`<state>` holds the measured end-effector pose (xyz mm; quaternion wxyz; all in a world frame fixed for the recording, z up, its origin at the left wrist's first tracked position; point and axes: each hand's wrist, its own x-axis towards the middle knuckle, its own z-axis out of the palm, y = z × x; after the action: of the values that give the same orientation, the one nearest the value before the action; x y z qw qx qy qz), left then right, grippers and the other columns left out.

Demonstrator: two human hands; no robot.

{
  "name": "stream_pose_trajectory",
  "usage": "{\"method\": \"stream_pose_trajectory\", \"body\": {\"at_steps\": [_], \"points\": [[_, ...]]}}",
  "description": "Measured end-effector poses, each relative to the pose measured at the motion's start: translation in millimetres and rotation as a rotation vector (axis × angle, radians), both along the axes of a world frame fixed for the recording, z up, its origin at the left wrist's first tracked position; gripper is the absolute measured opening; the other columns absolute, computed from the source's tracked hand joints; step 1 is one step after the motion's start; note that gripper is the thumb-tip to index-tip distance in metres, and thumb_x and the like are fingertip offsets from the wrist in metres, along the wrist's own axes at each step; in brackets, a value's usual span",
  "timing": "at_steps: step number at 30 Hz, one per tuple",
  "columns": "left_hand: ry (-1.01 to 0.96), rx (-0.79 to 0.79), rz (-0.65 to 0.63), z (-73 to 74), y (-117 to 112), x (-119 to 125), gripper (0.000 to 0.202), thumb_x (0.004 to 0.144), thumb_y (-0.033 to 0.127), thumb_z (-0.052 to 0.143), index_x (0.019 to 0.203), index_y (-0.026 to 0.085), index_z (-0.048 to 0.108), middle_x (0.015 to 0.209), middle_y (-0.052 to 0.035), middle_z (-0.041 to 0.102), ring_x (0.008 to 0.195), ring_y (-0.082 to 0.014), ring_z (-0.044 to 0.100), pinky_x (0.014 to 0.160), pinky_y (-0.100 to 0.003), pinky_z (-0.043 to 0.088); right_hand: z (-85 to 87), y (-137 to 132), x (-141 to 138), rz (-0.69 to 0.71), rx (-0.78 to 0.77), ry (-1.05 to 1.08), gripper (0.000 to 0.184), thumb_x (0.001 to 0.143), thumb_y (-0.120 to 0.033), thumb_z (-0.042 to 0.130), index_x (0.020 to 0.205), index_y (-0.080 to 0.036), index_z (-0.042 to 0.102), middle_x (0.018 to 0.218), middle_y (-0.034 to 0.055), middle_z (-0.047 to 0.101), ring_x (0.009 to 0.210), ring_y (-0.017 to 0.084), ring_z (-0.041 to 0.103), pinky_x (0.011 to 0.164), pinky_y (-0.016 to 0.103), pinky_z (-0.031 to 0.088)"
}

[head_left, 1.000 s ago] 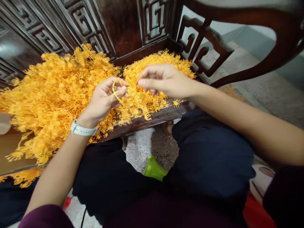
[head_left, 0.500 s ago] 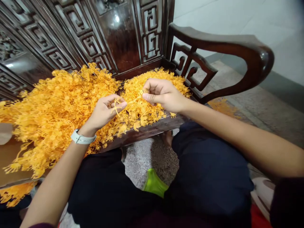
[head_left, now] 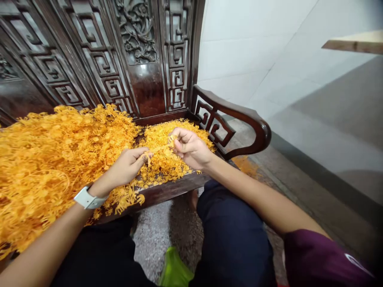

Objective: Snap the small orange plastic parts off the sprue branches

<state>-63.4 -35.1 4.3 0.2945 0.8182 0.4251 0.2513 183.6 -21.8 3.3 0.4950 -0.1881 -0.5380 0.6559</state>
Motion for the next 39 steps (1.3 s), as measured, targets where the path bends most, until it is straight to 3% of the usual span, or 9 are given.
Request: {"method": "stream_pose_trajectory", "body": {"at_steps": [4, 7, 9, 13, 17, 24, 30, 35, 39], "points": [[0.007, 0.016, 0.147, -11.1, 7.6, -22.2, 0.05, 0.101, 0.053, 0.059, 0.065, 0.02, 0.046, 0.059, 0.0014, 0.04, 0.056, -0.0145, 0.039, 0.057, -0.028, 0.028, 35.1, -7.6, 28.9, -0.141, 0.189, 0.095, 0.042, 0.084, -0.053, 0.083, 0.09, -0.026, 0.05, 0.074, -0.0057, 0.049, 0.051, 0.009, 0.022, 0.048, 0.03, 0.027], [-0.224, -0.162, 0.296, -18.2, 8.8, -40.8, 0.054, 0.1, 0.059, 0.063, 0.066, 0.019, 0.051, 0.058, 0.0024, 0.037, 0.052, -0.0121, 0.033, 0.051, -0.026, 0.025, 51.0, -11.1, 44.0, -0.299, 0.332, 0.005, 0.032, 0.097, -0.057, 0.069, 0.099, -0.03, 0.053, 0.077, -0.0042, 0.049, 0.053, 0.012, 0.023, 0.049, 0.032, 0.027], [-0.44, -0.346, 0.327, -18.5, 5.6, -44.7, 0.045, 0.098, 0.058, 0.068, 0.079, 0.018, 0.063, 0.06, 0.0034, 0.041, 0.049, -0.01, 0.03, 0.047, -0.023, 0.023, 42.3, -4.4, 43.2, -0.384, 0.331, -0.103, 0.029, 0.099, -0.055, 0.069, 0.105, -0.031, 0.054, 0.078, -0.0044, 0.048, 0.054, 0.011, 0.03, 0.05, 0.031, 0.029], [-0.793, -0.62, 0.322, -14.3, -2.1, -33.4, 0.03, 0.1, 0.049, 0.071, 0.107, 0.019, 0.072, 0.075, -0.0033, 0.065, 0.048, -0.0086, 0.037, 0.044, -0.02, 0.032, -8.5, 28.8, 31.7, -0.457, 0.159, -0.366, 0.03, 0.097, -0.042, 0.071, 0.118, -0.024, 0.059, 0.084, -0.0014, 0.058, 0.061, 0.011, 0.047, 0.055, 0.029, 0.039], [-0.967, -0.724, 0.34, -12.0, -3.6, -15.7, 0.024, 0.105, 0.042, 0.064, 0.112, 0.02, 0.071, 0.107, -0.012, 0.078, 0.048, -0.0063, 0.043, 0.043, -0.019, 0.037, -41.4, 42.8, 21.9, -0.396, 0.11, -0.757, 0.056, 0.093, -0.029, 0.069, 0.146, -0.015, 0.057, 0.107, 0.0074, 0.068, 0.068, 0.013, 0.053, 0.06, 0.031, 0.042], [-1.095, -0.722, 0.197, -5.0, -5.5, 11.8, 0.019, 0.107, 0.038, 0.066, 0.114, 0.022, 0.069, 0.141, -0.0131, 0.071, 0.054, -0.0033, 0.058, 0.035, -0.014, 0.026, -13.3, 8.1, -17.2, -0.155, 0.425, -0.648, 0.038, 0.1, -0.054, 0.068, 0.104, -0.017, 0.077, 0.093, 0.0022, 0.07, 0.07, 0.011, 0.048, 0.067, 0.03, 0.038], [-1.079, -0.703, 0.157, -4.9, -7.4, 32.3, 0.018, 0.106, 0.034, 0.068, 0.117, 0.019, 0.069, 0.128, -0.0117, 0.076, 0.044, 0.0007, 0.044, 0.032, -0.012, 0.025, -24.9, 7.1, -44.1, 0.018, 0.25, -0.502, 0.046, 0.096, -0.064, 0.07, 0.089, -0.018, 0.076, 0.085, 0.0029, 0.07, 0.073, 0.013, 0.047, 0.062, 0.029, 0.035], [-1.064, -0.631, 0.187, -3.7, -2.1, 25.6, 0.019, 0.102, 0.028, 0.072, 0.12, 0.021, 0.068, 0.138, -0.012, 0.073, 0.05, -0.0024, 0.06, 0.031, -0.012, 0.025, -27.7, 15.1, -36.2, -0.137, 0.188, -0.379, 0.043, 0.089, -0.059, 0.08, 0.079, -0.019, 0.067, 0.068, -0.0029, 0.057, 0.061, 0.011, 0.043, 0.057, 0.029, 0.034], [-1.059, -0.605, 0.248, -6.5, 3.3, 14.8, 0.018, 0.106, 0.032, 0.067, 0.121, 0.021, 0.067, 0.13, -0.0133, 0.077, 0.053, -0.0051, 0.063, 0.035, -0.012, 0.032, -28.2, 28.8, -19.6, -0.326, 0.11, -0.359, 0.025, 0.091, -0.041, 0.08, 0.099, -0.02, 0.067, 0.069, -0.0045, 0.053, 0.058, 0.011, 0.045, 0.057, 0.029, 0.037]]}}
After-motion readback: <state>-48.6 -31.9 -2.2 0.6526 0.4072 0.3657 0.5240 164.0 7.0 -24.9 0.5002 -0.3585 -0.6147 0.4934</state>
